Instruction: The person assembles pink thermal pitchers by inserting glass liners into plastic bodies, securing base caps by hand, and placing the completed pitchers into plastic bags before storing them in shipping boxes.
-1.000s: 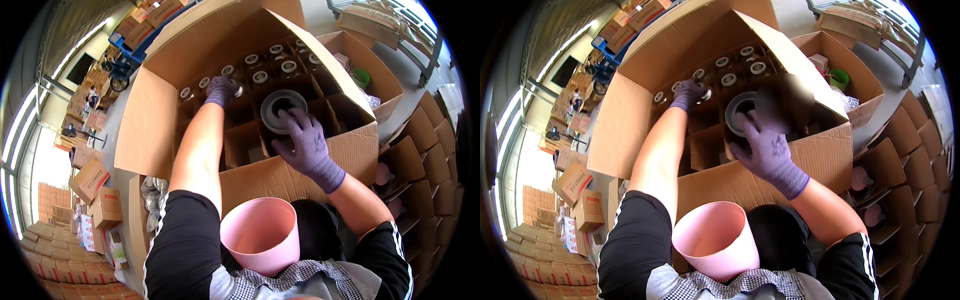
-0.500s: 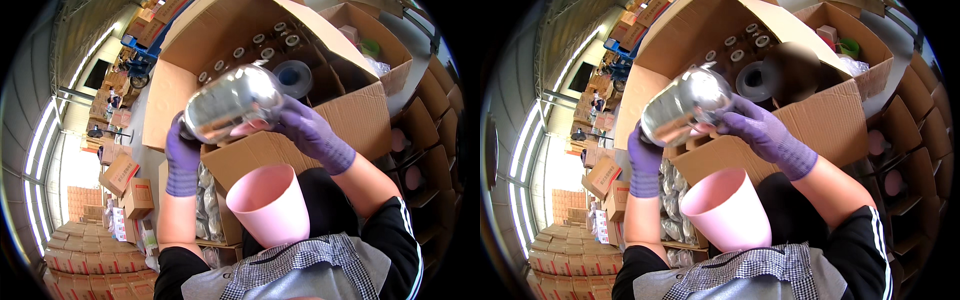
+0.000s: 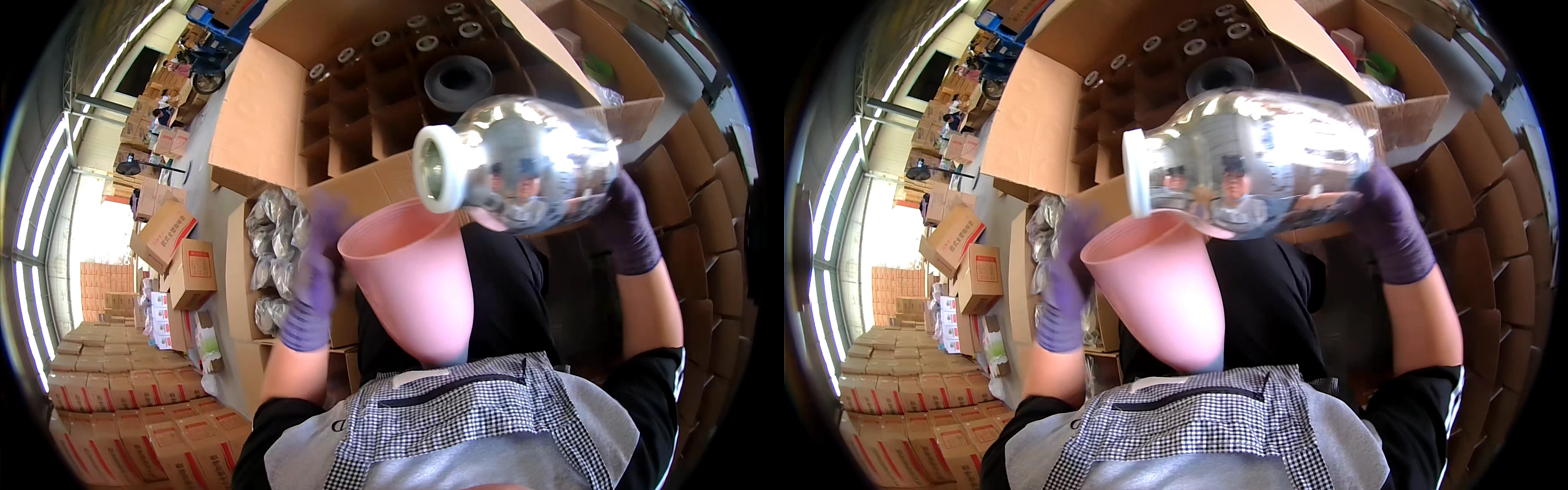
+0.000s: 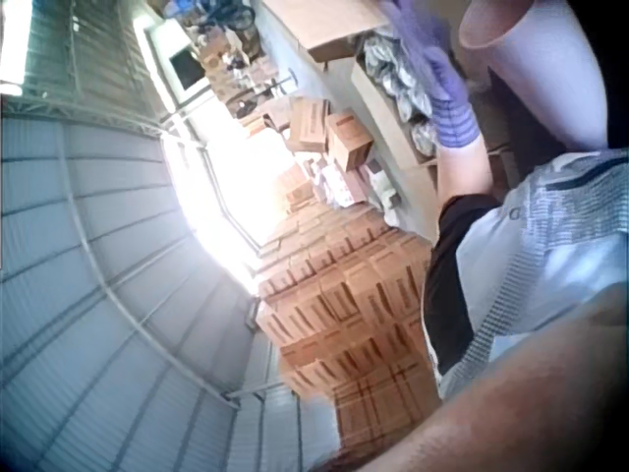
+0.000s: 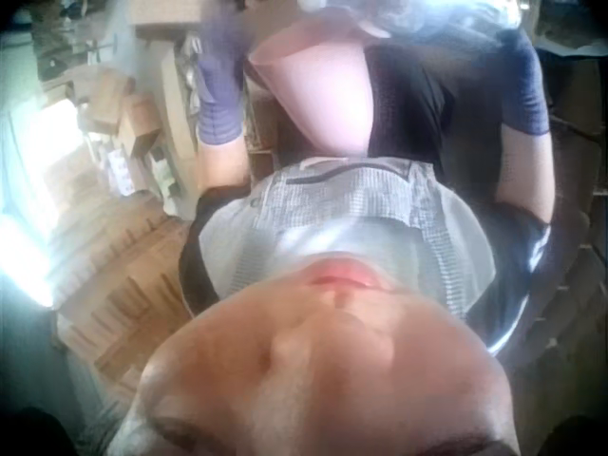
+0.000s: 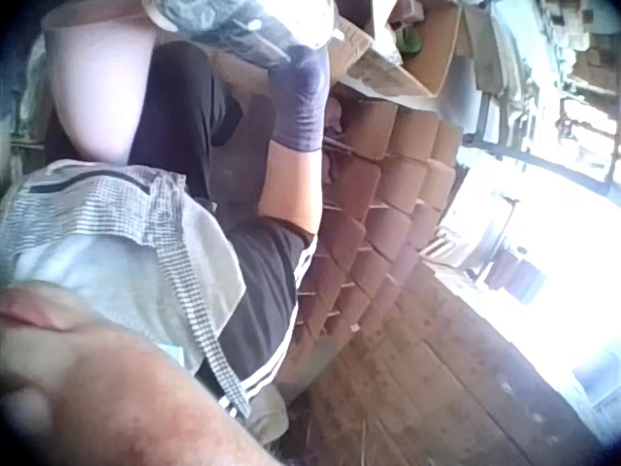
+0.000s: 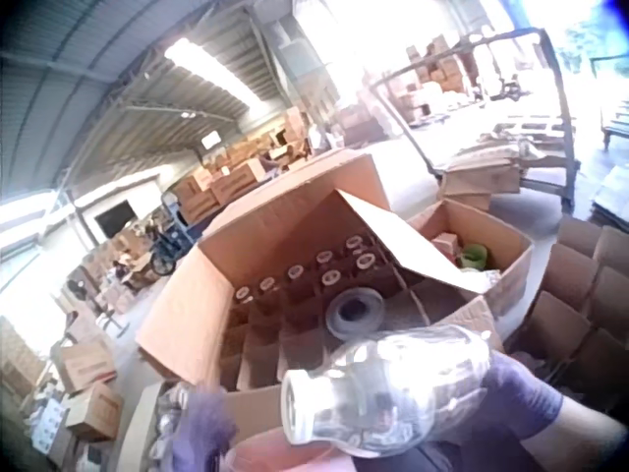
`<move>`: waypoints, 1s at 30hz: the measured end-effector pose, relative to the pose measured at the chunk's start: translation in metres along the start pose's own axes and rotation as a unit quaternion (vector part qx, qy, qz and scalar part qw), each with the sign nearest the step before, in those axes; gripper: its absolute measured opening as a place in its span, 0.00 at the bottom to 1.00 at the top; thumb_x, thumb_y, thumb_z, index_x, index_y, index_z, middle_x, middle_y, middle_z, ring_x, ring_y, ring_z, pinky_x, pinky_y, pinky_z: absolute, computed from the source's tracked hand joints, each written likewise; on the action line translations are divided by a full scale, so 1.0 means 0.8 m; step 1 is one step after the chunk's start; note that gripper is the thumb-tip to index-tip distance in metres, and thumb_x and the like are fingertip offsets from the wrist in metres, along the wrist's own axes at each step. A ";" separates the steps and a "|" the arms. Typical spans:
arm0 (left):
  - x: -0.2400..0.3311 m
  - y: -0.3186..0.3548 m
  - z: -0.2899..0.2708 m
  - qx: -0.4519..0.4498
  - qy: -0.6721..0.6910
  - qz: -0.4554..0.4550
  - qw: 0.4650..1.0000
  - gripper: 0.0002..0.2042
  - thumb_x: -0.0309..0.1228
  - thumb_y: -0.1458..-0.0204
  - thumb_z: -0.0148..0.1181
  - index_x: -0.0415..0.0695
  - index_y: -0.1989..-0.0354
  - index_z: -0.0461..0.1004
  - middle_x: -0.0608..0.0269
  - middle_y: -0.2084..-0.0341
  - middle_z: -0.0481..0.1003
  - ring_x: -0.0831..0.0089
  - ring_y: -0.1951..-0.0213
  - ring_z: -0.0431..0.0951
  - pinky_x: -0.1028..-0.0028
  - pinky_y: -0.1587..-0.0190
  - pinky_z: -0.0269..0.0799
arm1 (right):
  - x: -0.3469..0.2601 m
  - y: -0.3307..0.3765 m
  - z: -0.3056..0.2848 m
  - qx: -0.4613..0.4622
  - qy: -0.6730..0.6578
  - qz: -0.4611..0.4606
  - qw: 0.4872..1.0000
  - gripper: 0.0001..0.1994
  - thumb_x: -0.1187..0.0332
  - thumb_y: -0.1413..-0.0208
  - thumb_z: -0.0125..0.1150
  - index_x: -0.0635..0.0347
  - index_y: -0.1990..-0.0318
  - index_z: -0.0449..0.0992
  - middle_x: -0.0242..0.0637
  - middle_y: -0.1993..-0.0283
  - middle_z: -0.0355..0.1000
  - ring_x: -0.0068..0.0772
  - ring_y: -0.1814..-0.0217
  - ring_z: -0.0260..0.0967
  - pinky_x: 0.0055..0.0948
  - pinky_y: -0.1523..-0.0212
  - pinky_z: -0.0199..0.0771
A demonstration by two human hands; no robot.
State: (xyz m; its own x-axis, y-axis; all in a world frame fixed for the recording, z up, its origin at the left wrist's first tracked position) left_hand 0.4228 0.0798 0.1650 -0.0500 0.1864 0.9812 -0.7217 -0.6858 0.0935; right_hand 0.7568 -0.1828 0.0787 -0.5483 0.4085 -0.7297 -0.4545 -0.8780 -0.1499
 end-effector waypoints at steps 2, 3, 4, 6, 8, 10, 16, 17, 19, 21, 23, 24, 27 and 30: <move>-0.056 0.041 0.014 -0.030 -0.070 -0.021 0.997 0.72 0.61 0.72 0.83 0.38 0.22 0.44 0.48 0.27 0.57 0.57 0.27 0.59 0.58 0.27 0.57 | -0.020 0.015 -0.030 0.026 0.115 -0.010 0.993 0.36 0.54 0.43 0.72 0.66 0.33 0.67 0.41 0.38 0.73 0.35 0.38 0.72 0.36 0.37 0.73; -0.075 0.054 0.028 -0.051 -0.102 -0.023 0.993 0.73 0.60 0.74 0.85 0.38 0.23 0.44 0.49 0.27 0.57 0.57 0.27 0.59 0.59 0.27 0.57 | -0.034 0.024 -0.047 0.053 0.223 -0.004 0.973 0.38 0.53 0.45 0.73 0.66 0.33 0.66 0.41 0.38 0.73 0.36 0.37 0.71 0.37 0.36 0.72; -0.065 0.062 0.057 -0.076 -0.123 -0.007 0.989 0.72 0.59 0.75 0.85 0.38 0.23 0.45 0.48 0.28 0.58 0.57 0.27 0.59 0.59 0.27 0.57 | -0.049 0.037 -0.057 0.077 0.272 -0.003 0.959 0.41 0.50 0.47 0.74 0.67 0.32 0.66 0.42 0.37 0.73 0.37 0.37 0.71 0.37 0.36 0.72; -0.057 0.067 0.093 -0.131 -0.206 0.044 0.969 0.70 0.54 0.74 0.87 0.35 0.24 0.46 0.45 0.30 0.61 0.54 0.28 0.61 0.58 0.28 0.58 | -0.081 0.068 -0.061 0.110 0.271 0.017 0.956 0.47 0.43 0.52 0.75 0.68 0.31 0.65 0.42 0.37 0.72 0.37 0.38 0.72 0.37 0.36 0.73; -0.049 0.067 0.114 -0.194 -0.392 0.078 0.896 0.71 0.54 0.75 0.87 0.32 0.25 0.45 0.40 0.30 0.59 0.48 0.29 0.63 0.55 0.28 0.60 | -0.084 0.088 -0.065 0.118 0.281 0.068 0.950 0.53 0.40 0.56 0.77 0.70 0.30 0.63 0.43 0.37 0.72 0.36 0.38 0.72 0.36 0.36 0.73; -0.037 0.052 0.151 -0.265 -0.494 0.126 0.818 0.70 0.53 0.74 0.87 0.32 0.25 0.46 0.37 0.30 0.58 0.42 0.31 0.64 0.53 0.29 0.61 | -0.087 0.121 -0.069 0.137 0.326 0.127 0.927 0.57 0.39 0.59 0.79 0.71 0.29 0.60 0.42 0.37 0.72 0.32 0.37 0.71 0.35 0.36 0.73; -0.004 0.061 0.172 -0.353 -0.663 0.135 0.646 0.55 0.48 0.58 0.77 0.38 0.24 0.52 0.35 0.30 0.58 0.38 0.28 0.58 0.49 0.25 0.51 | 0.036 0.145 -0.037 0.036 0.238 0.229 0.943 0.63 0.50 0.75 0.90 0.62 0.27 0.60 0.41 0.33 0.69 0.36 0.31 0.65 0.36 0.28 0.63; 0.000 0.065 0.137 -0.258 -0.653 0.108 0.704 0.53 0.46 0.56 0.76 0.37 0.24 0.52 0.37 0.30 0.59 0.40 0.28 0.58 0.51 0.25 0.51 | 0.045 0.153 -0.033 0.038 0.223 0.236 0.945 0.63 0.50 0.74 0.90 0.62 0.27 0.60 0.41 0.33 0.68 0.36 0.31 0.65 0.35 0.28 0.62; -0.006 0.091 0.061 -0.126 -0.484 -0.039 0.865 0.49 0.41 0.51 0.73 0.34 0.25 0.52 0.40 0.30 0.60 0.46 0.28 0.60 0.54 0.25 0.51 | 0.062 0.164 -0.021 0.051 0.204 0.265 0.941 0.62 0.51 0.73 0.90 0.62 0.27 0.59 0.41 0.32 0.68 0.36 0.31 0.65 0.35 0.28 0.61; -0.038 0.133 0.027 -0.026 -0.154 -0.210 0.965 0.45 0.37 0.47 0.69 0.32 0.24 0.50 0.42 0.30 0.61 0.53 0.29 0.62 0.58 0.26 0.53 | 0.066 0.178 -0.020 0.076 0.224 0.265 0.935 0.56 0.55 0.70 0.89 0.62 0.29 0.63 0.41 0.34 0.70 0.35 0.33 0.67 0.35 0.30 0.65; -0.058 0.163 0.053 0.048 -0.020 -0.260 0.964 0.43 0.35 0.42 0.64 0.32 0.23 0.47 0.43 0.30 0.61 0.58 0.30 0.64 0.61 0.27 0.56 | 0.063 0.191 -0.019 0.106 0.228 0.286 0.925 0.51 0.58 0.67 0.88 0.61 0.32 0.67 0.40 0.36 0.72 0.34 0.36 0.70 0.36 0.32 0.68; -0.071 0.158 0.055 0.034 -0.025 -0.214 0.976 0.41 0.34 0.41 0.62 0.32 0.23 0.47 0.44 0.32 0.64 0.59 0.32 0.67 0.63 0.30 0.61 | 0.058 0.196 -0.019 0.127 0.222 0.296 0.920 0.48 0.60 0.65 0.87 0.62 0.33 0.69 0.40 0.37 0.74 0.34 0.37 0.71 0.36 0.33 0.70; -0.058 0.129 0.048 0.042 -0.064 -0.185 0.980 0.38 0.30 0.40 0.59 0.37 0.23 0.49 0.49 0.36 0.68 0.63 0.37 0.71 0.65 0.34 0.68 | 0.058 0.196 -0.007 0.167 0.062 0.284 0.942 0.28 0.68 0.50 0.76 0.68 0.41 0.77 0.43 0.44 0.80 0.34 0.47 0.79 0.36 0.44 0.81; -0.034 0.150 0.052 0.019 -0.105 -0.181 0.978 0.47 0.27 0.46 0.72 0.38 0.22 0.46 0.51 0.27 0.56 0.66 0.28 0.58 0.66 0.26 0.54 | 0.058 0.215 0.049 0.136 -0.051 0.258 0.955 0.34 0.74 0.50 0.75 0.66 0.33 0.70 0.43 0.37 0.75 0.32 0.38 0.73 0.36 0.38 0.76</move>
State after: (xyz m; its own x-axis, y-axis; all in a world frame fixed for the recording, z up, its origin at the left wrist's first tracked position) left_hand 0.3665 -0.0369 0.1567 0.3490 0.2761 0.8955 -0.6399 -0.6279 0.4430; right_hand 0.6256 -0.3048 0.0452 -0.8077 -0.0270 -0.5889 -0.2634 -0.8771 0.4015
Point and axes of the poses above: each hand's wrist, its own y-axis away from the middle knuckle, its own z-axis out of the palm, x = y × z, the point moved 1 cm from there along -y, towards the middle knuckle
